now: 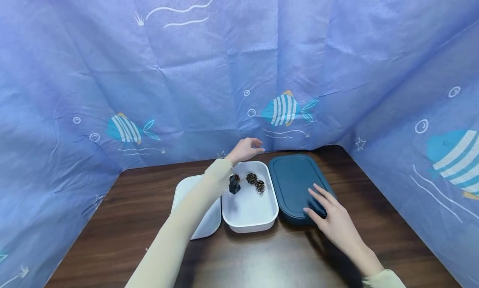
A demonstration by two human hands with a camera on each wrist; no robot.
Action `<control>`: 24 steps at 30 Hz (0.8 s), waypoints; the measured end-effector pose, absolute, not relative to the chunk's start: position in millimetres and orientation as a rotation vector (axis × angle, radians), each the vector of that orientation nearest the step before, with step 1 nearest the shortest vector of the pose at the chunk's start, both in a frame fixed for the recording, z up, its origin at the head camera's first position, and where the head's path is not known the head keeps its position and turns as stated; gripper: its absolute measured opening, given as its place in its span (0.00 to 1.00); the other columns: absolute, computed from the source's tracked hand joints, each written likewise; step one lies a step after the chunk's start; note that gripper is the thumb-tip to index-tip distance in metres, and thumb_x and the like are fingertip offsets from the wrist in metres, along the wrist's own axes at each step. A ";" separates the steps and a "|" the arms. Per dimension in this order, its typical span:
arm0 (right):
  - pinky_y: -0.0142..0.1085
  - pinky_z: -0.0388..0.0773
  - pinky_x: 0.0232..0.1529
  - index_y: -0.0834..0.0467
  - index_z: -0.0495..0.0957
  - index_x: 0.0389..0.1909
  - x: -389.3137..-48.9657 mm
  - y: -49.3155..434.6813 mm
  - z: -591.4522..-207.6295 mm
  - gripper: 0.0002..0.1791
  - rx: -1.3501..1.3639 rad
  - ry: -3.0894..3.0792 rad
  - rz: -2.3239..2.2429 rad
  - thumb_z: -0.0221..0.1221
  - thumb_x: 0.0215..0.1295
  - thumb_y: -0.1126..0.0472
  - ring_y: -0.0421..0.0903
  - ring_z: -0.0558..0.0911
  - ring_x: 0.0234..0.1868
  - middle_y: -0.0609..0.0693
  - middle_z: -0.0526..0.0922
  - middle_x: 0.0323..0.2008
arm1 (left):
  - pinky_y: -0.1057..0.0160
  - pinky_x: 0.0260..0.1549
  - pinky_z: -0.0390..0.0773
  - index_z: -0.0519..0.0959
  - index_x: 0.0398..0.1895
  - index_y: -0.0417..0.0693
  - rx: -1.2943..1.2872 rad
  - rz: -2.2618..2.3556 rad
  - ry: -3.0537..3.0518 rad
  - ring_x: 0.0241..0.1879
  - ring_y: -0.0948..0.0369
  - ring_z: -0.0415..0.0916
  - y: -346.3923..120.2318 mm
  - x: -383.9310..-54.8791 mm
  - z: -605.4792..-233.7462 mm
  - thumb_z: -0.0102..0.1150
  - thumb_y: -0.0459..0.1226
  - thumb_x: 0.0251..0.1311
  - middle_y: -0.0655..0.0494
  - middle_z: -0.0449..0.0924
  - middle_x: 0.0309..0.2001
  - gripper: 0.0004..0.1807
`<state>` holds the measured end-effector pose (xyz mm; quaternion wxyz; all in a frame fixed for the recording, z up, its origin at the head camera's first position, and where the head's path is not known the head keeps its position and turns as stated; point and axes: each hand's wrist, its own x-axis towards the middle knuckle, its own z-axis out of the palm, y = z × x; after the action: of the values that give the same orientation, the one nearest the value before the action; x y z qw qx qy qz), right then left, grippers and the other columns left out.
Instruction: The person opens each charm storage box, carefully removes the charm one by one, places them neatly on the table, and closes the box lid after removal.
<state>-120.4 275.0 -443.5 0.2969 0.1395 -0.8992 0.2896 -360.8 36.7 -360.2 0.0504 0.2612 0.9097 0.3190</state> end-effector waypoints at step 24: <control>0.12 0.45 0.62 0.59 0.84 0.55 -120.1 284.4 -456.1 0.26 0.582 -2.548 0.634 0.74 0.53 0.62 0.63 0.79 0.58 0.56 0.82 0.58 | 0.61 0.60 0.73 0.72 0.70 0.43 0.858 0.606 2.694 0.67 0.55 0.70 81.8 -349.4 -391.1 0.59 0.43 0.72 0.50 0.74 0.67 0.27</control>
<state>-120.1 284.4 -456.1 0.2239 0.2109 -0.9233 0.2298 -349.4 81.8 -391.1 0.1250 0.2943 0.9244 0.2079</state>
